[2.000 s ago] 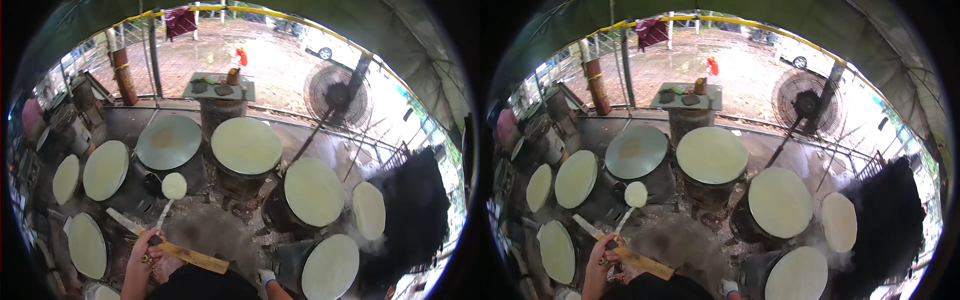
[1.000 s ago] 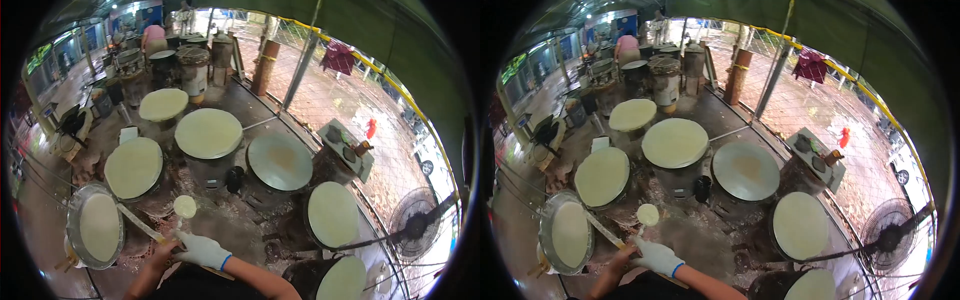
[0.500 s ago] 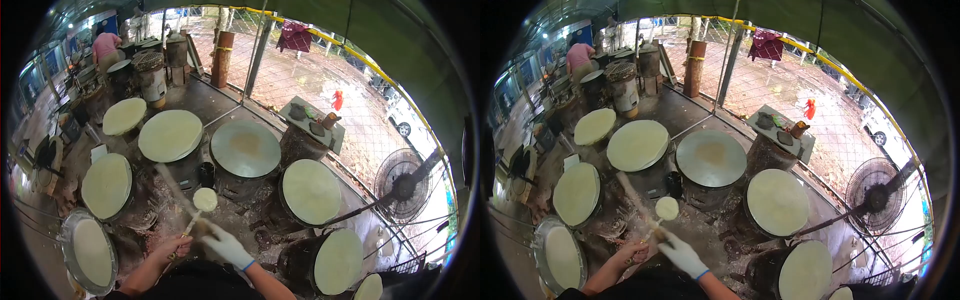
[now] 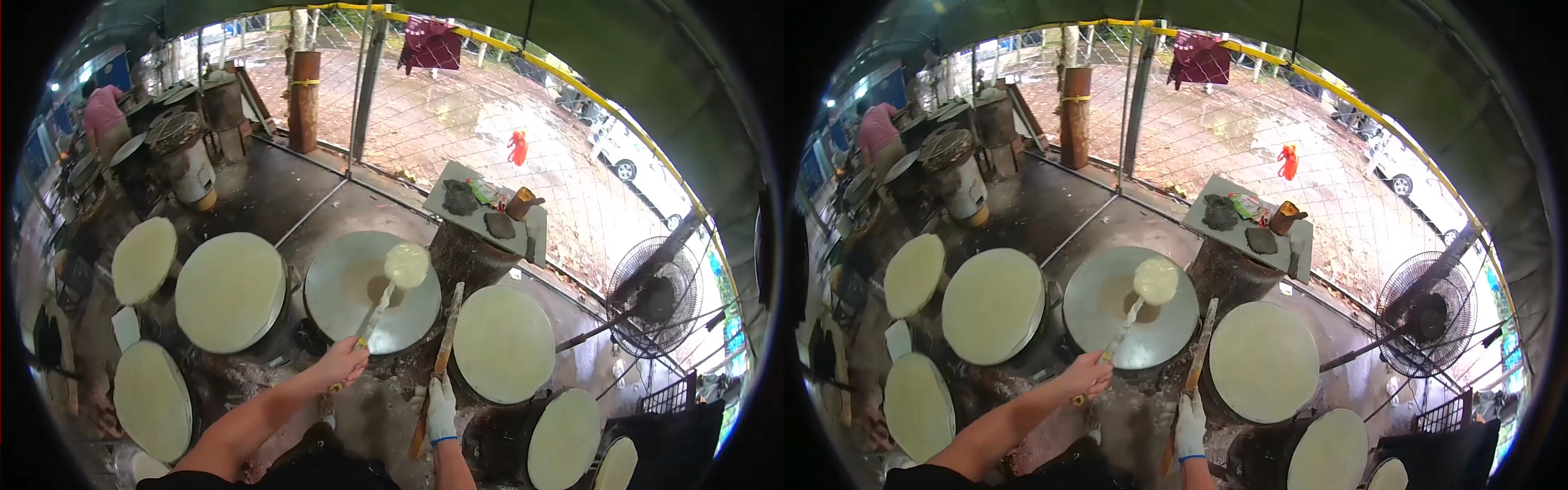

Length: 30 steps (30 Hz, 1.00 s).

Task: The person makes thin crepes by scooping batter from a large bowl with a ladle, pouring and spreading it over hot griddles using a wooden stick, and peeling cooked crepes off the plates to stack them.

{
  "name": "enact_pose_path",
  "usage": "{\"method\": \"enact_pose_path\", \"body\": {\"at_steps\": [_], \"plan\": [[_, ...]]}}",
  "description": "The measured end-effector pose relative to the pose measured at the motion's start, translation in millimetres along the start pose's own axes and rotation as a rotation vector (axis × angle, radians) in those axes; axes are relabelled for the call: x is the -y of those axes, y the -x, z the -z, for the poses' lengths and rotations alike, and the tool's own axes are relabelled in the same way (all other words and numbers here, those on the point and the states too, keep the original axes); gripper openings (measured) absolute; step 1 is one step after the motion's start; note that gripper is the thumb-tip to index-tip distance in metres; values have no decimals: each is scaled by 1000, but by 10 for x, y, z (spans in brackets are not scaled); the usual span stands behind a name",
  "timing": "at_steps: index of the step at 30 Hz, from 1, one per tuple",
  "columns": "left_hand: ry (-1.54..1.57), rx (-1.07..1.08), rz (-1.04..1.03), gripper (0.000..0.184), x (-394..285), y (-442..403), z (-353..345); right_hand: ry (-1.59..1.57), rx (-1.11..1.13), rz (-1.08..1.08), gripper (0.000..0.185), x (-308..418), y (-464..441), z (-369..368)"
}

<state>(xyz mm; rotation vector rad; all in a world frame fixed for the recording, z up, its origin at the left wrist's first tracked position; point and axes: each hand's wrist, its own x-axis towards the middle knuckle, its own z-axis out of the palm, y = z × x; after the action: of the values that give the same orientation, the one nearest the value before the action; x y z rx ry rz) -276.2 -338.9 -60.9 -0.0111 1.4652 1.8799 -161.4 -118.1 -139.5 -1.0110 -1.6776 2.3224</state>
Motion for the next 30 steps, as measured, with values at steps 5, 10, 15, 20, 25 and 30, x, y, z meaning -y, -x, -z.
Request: {"method": "enact_pose_path", "body": {"at_steps": [5,10,15,20,25,30], "plan": [[-409,-1,-15,21,102,-1290,234,-25,-234,138,45,-569,-908,-295],[-854,-126,-141,27,375,-1896,484,638,-373,338,47,-513,-947,-779],[-1215,-211,-136,28,325,-2099,871,904,-360,140,47,-201,-939,-929],[-1291,-289,-108,24,192,-2102,1175,135,-156,-111,49,-40,-1347,-1158],[-1339,-312,-99,22,-144,-1891,1296,427,-375,250,44,-481,-1195,-1058],[-1412,-393,-168,26,-88,-1890,1484,81,-129,-114,42,-8,-1416,-1497]]}}
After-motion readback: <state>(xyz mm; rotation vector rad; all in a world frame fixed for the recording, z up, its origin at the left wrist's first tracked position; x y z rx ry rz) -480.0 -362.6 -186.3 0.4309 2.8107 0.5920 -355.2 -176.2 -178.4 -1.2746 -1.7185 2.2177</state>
